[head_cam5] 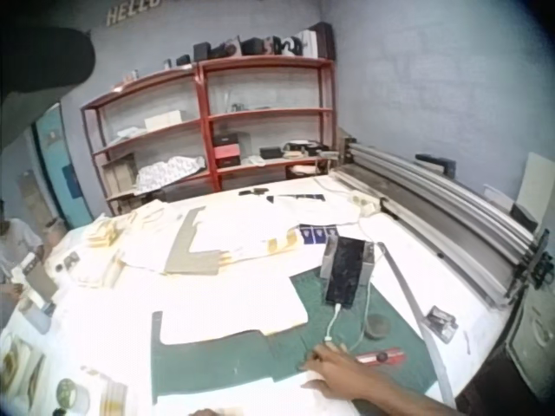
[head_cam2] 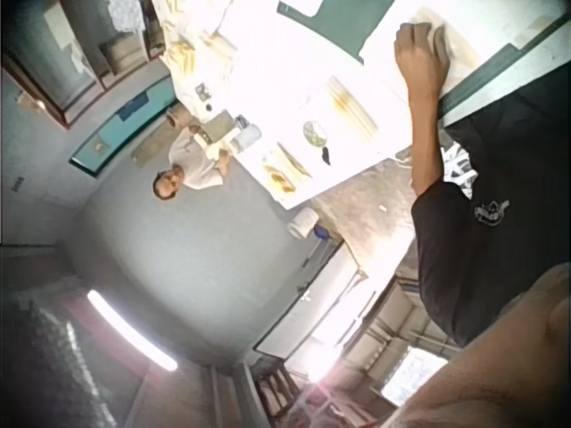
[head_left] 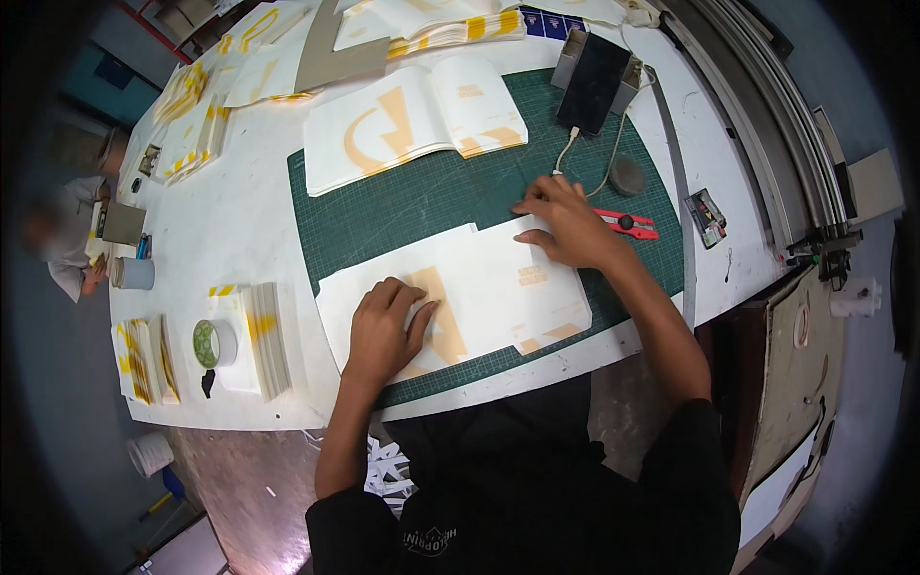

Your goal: The person repeatedly folds large white paper sheets with yellow printed text in half and smooths the crease with both hands. They place the folded sheet onto a growing stack of similar folded sheets on the left side of the table. The person continues this repetitive folding and stacking process throughout the clip.

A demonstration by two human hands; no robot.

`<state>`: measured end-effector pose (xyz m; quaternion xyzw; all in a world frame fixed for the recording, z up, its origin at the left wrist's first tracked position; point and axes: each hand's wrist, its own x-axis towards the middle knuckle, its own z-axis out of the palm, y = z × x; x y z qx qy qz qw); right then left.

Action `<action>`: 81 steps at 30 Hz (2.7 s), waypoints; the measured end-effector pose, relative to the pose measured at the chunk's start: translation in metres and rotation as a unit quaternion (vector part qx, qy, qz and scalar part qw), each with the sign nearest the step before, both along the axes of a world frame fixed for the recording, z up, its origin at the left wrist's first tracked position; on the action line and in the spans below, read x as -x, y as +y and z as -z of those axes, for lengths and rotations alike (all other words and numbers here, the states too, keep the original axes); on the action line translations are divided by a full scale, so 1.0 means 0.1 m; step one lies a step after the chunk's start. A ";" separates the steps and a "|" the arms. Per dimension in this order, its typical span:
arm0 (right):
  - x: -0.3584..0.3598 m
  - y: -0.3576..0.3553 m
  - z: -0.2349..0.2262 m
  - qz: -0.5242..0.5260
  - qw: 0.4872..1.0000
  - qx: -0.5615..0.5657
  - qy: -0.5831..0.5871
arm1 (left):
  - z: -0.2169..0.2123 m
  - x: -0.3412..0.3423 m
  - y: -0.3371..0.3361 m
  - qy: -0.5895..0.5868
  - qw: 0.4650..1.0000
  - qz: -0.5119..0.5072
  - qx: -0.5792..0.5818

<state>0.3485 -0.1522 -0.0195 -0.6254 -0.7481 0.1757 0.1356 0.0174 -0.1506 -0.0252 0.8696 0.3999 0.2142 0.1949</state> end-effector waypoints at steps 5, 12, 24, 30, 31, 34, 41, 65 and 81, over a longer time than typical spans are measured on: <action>-0.01 0.00 -0.01 -0.005 1.000 0.000 0.014 | 0.04 0.00 -0.05 -0.003 1.000 -0.006 -0.005; 0.03 -0.05 -0.03 0.000 0.999 -0.036 0.026 | 0.14 0.01 -0.07 -0.013 1.000 -0.010 -0.017; 0.02 -0.06 0.01 -0.021 0.994 -0.101 0.030 | 0.19 0.00 -0.12 -0.010 0.999 -0.030 -0.018; -0.02 -0.09 0.11 -0.020 0.992 -0.113 0.054 | 0.21 -0.01 -0.15 -0.009 0.999 -0.041 -0.031; -0.03 -0.09 0.12 -0.022 0.991 -0.118 0.050 | 0.21 -0.01 -0.15 -0.010 0.999 -0.042 -0.033; -0.04 -0.11 0.15 -0.027 0.990 -0.132 0.034 | 0.21 -0.02 -0.16 -0.013 0.998 -0.041 -0.034; -0.06 -0.15 0.20 -0.054 0.981 -0.186 -0.009 | 0.21 -0.02 -0.15 -0.014 0.999 -0.041 -0.032; 0.05 -0.80 -0.30 0.175 0.972 0.088 0.128 | 0.03 0.05 -0.39 0.011 0.998 -0.048 0.030; 0.97 -1.00 -0.09 -0.012 0.992 -0.026 0.122 | 0.15 0.23 -0.42 -0.265 0.922 -0.163 0.232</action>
